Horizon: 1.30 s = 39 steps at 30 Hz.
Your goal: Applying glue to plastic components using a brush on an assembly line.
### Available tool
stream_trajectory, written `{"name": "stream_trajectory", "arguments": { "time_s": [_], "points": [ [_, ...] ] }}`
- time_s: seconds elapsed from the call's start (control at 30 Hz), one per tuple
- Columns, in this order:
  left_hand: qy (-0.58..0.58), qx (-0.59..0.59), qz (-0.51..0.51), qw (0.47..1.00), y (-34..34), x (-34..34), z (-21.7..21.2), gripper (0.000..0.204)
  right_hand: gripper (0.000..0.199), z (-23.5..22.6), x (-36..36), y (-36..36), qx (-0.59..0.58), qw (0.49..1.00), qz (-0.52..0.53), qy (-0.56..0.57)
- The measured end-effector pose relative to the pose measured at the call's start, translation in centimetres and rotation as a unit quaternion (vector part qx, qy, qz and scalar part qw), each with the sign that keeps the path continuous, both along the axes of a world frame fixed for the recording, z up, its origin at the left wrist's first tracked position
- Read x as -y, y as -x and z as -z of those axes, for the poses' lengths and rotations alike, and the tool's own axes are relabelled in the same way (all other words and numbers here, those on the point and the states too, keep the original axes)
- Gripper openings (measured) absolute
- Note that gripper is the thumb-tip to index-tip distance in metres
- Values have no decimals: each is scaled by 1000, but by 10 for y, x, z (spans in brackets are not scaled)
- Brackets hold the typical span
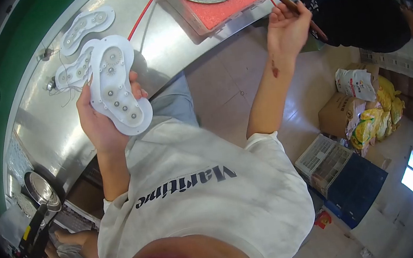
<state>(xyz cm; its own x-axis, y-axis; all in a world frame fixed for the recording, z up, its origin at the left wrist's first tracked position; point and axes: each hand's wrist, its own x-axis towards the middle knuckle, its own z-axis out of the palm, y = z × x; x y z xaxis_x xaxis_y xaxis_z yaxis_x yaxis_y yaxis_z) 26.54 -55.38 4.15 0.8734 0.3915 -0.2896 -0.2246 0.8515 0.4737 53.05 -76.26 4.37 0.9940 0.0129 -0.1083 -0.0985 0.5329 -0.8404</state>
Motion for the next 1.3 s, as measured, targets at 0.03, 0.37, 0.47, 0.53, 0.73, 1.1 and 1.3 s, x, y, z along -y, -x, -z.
{"name": "stream_trajectory", "arguments": {
  "time_s": [0.03, 0.37, 0.47, 0.53, 0.73, 1.1, 1.3],
  "points": [
    [16, -2, -4, 1000, -1, -1, 2, 54, 25, -7, 2, 5, 9, 999, -40, -33],
    [-27, -20, -79, 996, 14, -24, 12, 52, 30, -3, -62, 140, 2, 965, -254, -70],
    [-42, -25, -98, 994, 24, -23, 12, 51, 33, 2, -79, 160, 84, 974, -211, 13],
    [-52, -13, -100, 994, 29, -23, 14, 51, 31, 2, -84, 168, 156, 965, -203, 47],
    [-72, 1, -122, 990, 41, -24, 16, 49, 29, 5, -88, 176, 352, 907, -208, 100],
    [-131, 1, -156, 979, 55, -19, 27, 56, 29, 10, -92, 176, 579, 775, -199, 158],
    [-141, -21, -181, 973, 37, -29, 10, 55, 33, 13, -91, 187, 567, 783, -220, 132]
  ]
}}
